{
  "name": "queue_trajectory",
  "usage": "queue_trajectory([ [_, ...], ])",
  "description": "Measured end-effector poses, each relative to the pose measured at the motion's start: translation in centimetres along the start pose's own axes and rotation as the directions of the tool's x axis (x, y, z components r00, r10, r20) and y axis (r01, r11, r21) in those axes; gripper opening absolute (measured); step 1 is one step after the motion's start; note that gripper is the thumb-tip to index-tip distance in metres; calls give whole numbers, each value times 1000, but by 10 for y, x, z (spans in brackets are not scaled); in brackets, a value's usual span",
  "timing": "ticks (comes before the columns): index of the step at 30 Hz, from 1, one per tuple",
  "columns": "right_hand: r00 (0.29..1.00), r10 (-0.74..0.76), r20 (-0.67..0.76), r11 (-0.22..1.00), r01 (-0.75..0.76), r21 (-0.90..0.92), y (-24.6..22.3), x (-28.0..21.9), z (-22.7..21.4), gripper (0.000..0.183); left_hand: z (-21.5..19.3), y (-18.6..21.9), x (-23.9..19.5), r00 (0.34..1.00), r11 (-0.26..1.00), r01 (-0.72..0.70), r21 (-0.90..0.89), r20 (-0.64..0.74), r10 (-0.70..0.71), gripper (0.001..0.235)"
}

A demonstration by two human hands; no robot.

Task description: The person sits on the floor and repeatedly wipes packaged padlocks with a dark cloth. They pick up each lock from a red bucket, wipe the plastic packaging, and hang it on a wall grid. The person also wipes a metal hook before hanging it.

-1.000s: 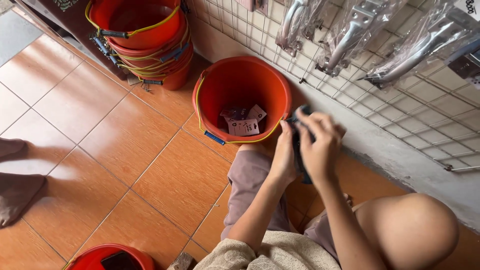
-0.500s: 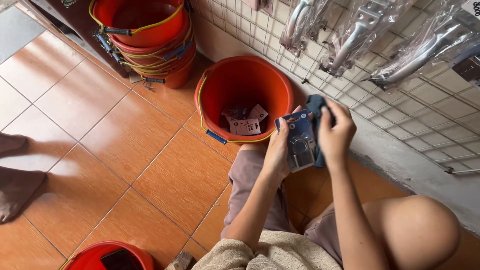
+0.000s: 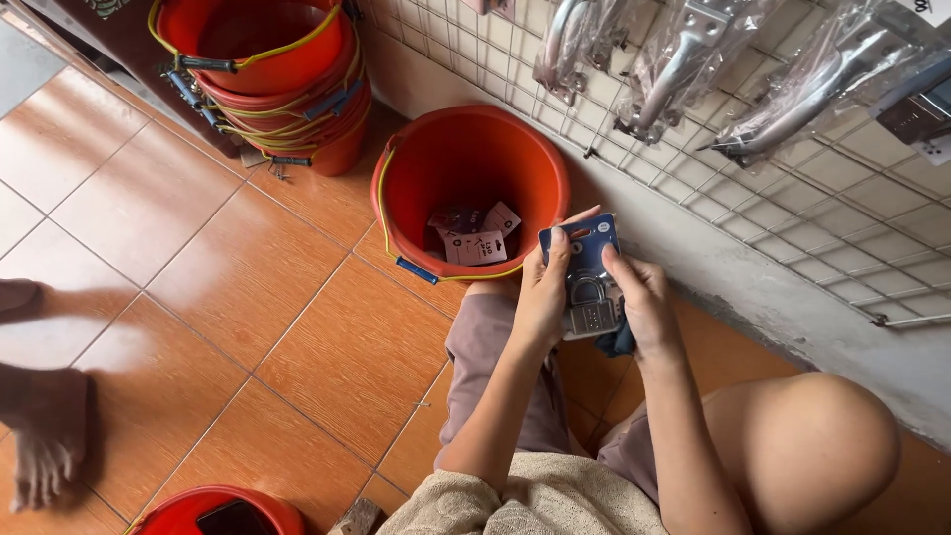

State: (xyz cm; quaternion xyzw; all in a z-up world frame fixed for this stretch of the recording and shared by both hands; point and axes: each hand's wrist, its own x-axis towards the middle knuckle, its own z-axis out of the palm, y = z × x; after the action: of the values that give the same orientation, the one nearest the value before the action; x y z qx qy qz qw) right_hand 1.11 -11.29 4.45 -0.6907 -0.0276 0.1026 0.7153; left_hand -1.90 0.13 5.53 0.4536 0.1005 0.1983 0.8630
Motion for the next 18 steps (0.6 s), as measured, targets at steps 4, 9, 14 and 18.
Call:
queue_trajectory([
  [4, 989, -128, -68, 984, 118, -134, -26, -24, 7, 60, -4, -11, 5, 1000, 1000, 3, -11, -2, -3, 38],
  [9, 952, -262, 156, 940, 288, -181, -40, -54, 13, 48, -25, -19, 22, 995, 997, -68, 45, -65, 71, 39],
  [14, 949, -283, 142, 950, 297, -92, -13, -40, -8, 36, -9, -5, 20, 996, 996, -90, 11, 5, 90, 39],
  [18, 941, -290, 174, 953, 300, -35, -41, -53, 1, 46, -2, 9, 19, 986, 985, -134, 107, 115, 121, 35],
])
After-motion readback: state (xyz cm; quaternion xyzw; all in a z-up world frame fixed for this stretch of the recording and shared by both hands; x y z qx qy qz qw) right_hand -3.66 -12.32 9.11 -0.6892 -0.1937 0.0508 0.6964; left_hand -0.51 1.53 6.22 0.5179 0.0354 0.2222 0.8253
